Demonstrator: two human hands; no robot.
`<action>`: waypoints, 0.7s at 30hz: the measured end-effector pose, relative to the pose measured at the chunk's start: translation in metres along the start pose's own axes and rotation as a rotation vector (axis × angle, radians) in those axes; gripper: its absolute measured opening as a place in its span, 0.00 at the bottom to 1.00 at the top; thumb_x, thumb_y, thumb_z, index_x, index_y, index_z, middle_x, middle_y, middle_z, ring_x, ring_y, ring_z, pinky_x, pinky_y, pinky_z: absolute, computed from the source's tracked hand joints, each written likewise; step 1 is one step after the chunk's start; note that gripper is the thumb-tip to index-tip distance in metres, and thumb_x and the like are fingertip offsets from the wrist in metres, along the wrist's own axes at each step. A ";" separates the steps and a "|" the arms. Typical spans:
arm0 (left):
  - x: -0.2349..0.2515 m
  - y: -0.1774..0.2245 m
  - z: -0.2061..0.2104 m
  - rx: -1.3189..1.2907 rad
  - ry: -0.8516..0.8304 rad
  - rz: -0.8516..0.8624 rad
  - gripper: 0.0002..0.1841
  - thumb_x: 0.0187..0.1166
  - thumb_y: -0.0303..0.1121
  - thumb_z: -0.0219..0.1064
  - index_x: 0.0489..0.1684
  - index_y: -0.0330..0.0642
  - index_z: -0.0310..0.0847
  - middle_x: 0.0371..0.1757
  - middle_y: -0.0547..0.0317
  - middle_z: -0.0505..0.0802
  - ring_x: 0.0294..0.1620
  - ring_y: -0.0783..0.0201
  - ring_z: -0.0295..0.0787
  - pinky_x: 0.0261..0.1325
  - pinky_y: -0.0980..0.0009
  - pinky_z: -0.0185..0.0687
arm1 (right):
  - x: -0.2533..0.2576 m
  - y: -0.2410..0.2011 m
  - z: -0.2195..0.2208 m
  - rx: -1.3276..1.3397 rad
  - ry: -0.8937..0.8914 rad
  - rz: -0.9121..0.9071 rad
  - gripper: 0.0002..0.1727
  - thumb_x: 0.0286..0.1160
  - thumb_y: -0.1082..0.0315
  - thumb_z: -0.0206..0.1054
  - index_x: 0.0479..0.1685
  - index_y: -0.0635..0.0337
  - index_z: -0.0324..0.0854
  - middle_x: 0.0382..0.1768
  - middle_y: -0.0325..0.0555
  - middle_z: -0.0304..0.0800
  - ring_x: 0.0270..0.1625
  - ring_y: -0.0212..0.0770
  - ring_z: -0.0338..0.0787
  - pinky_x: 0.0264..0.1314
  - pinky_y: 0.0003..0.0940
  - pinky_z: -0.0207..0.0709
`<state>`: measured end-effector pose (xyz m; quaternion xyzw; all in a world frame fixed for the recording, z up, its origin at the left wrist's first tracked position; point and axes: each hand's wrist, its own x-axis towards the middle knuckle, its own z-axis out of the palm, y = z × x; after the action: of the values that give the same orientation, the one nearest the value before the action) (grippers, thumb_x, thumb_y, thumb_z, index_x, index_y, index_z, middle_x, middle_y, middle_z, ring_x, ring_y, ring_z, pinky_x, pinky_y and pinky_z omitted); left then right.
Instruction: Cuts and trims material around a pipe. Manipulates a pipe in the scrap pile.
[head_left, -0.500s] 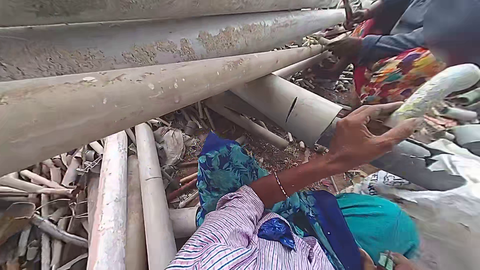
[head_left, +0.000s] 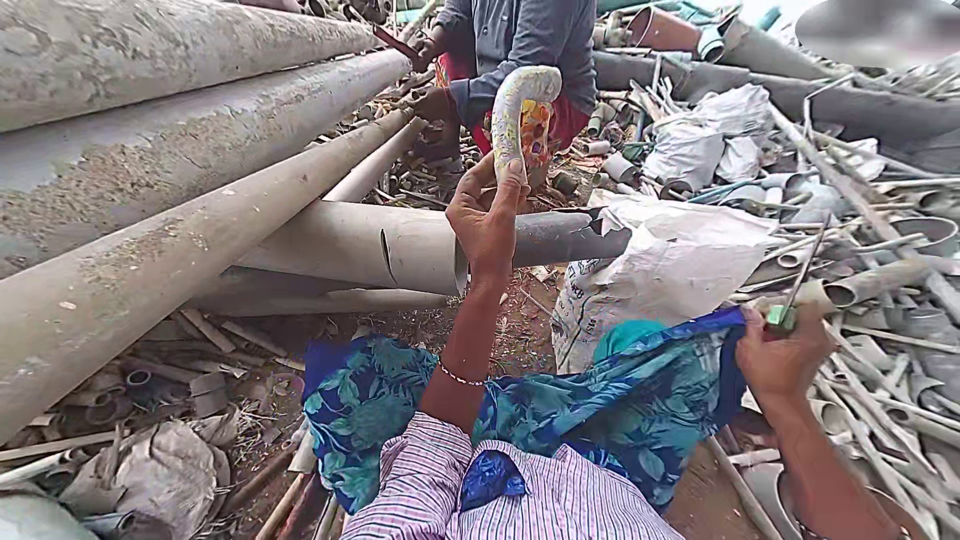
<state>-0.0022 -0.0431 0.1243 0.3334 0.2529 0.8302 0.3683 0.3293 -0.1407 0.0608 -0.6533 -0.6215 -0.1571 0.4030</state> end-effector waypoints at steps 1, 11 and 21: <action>0.000 -0.001 0.001 -0.003 0.000 -0.009 0.12 0.81 0.19 0.64 0.59 0.23 0.80 0.41 0.52 0.92 0.31 0.69 0.92 0.42 0.72 0.93 | 0.013 0.003 0.000 0.004 -0.013 0.020 0.21 0.80 0.71 0.63 0.56 0.88 0.73 0.46 0.82 0.83 0.50 0.68 0.86 0.60 0.56 0.75; -0.005 -0.023 0.003 0.099 -0.039 -0.053 0.14 0.78 0.21 0.68 0.59 0.26 0.82 0.44 0.54 0.92 0.34 0.71 0.91 0.44 0.74 0.91 | 0.030 0.019 0.023 0.081 -0.081 0.036 0.21 0.81 0.70 0.62 0.56 0.88 0.73 0.42 0.83 0.83 0.42 0.74 0.87 0.50 0.67 0.76; -0.014 -0.055 0.014 0.111 -0.118 -0.426 0.14 0.88 0.25 0.58 0.67 0.30 0.73 0.38 0.58 0.88 0.25 0.74 0.85 0.35 0.79 0.86 | -0.032 0.048 0.051 -0.052 -0.163 -0.184 0.18 0.50 0.84 0.63 0.44 0.84 0.82 0.42 0.81 0.85 0.40 0.80 0.88 0.36 0.72 0.76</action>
<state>0.0402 -0.0185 0.0914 0.3402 0.3410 0.6974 0.5306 0.3534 -0.1214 -0.0092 -0.6142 -0.7051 -0.1558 0.3182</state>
